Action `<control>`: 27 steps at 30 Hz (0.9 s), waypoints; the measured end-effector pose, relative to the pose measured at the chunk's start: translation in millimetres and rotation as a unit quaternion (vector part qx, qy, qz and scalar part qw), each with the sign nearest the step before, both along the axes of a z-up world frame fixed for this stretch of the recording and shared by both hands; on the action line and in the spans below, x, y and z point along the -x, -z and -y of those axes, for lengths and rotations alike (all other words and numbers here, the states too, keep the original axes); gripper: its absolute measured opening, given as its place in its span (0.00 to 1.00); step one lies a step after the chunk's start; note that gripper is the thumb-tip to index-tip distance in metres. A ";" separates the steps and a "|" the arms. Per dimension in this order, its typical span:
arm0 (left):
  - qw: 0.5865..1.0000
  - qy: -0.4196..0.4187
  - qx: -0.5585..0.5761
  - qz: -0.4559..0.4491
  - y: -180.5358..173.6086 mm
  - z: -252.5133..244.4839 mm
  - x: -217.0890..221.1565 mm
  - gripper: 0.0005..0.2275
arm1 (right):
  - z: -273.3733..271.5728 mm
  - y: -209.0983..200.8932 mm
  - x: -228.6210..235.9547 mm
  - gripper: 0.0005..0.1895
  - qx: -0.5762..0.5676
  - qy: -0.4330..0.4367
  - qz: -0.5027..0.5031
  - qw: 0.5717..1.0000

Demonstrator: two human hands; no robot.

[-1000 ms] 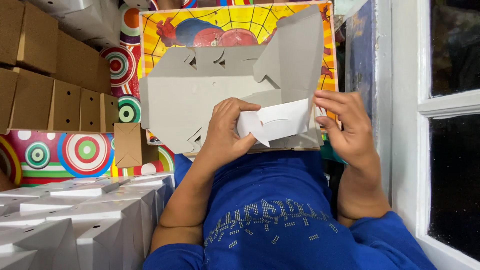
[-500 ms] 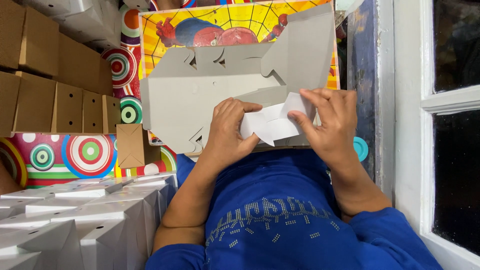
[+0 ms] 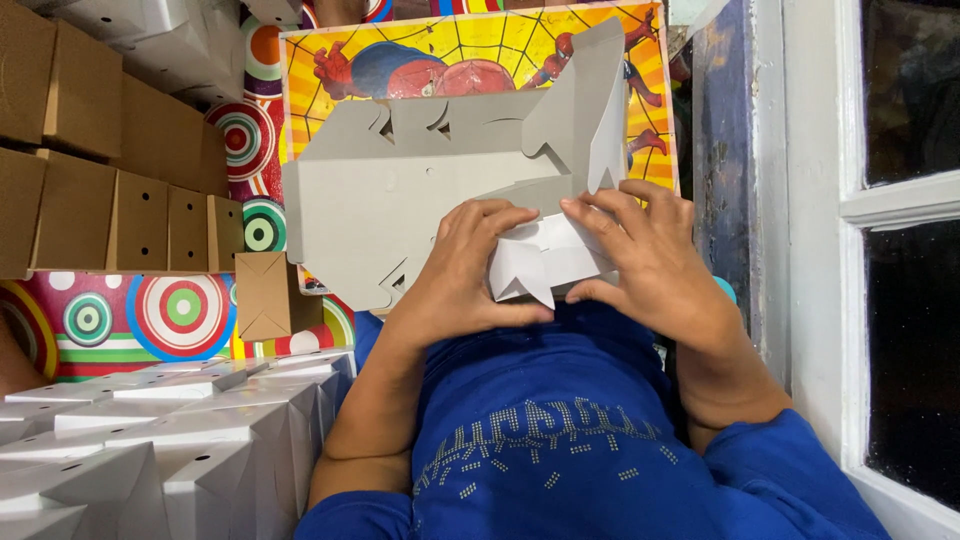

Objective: The person folds and assembles multiple white and brown cardboard boxes by hand, tucking in flaps to form the box structure.

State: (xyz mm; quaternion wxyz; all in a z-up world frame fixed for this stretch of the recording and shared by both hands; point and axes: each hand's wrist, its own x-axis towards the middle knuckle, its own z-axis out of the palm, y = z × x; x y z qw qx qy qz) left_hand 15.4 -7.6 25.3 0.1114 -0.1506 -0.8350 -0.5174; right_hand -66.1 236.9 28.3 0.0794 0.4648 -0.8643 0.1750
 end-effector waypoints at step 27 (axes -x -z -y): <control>0.978 -0.145 0.147 -0.026 14.7 -15.8 1.2 0.16 | -0.4 23.4 -2.9 0.43 0.084 -0.010 -0.026 0.996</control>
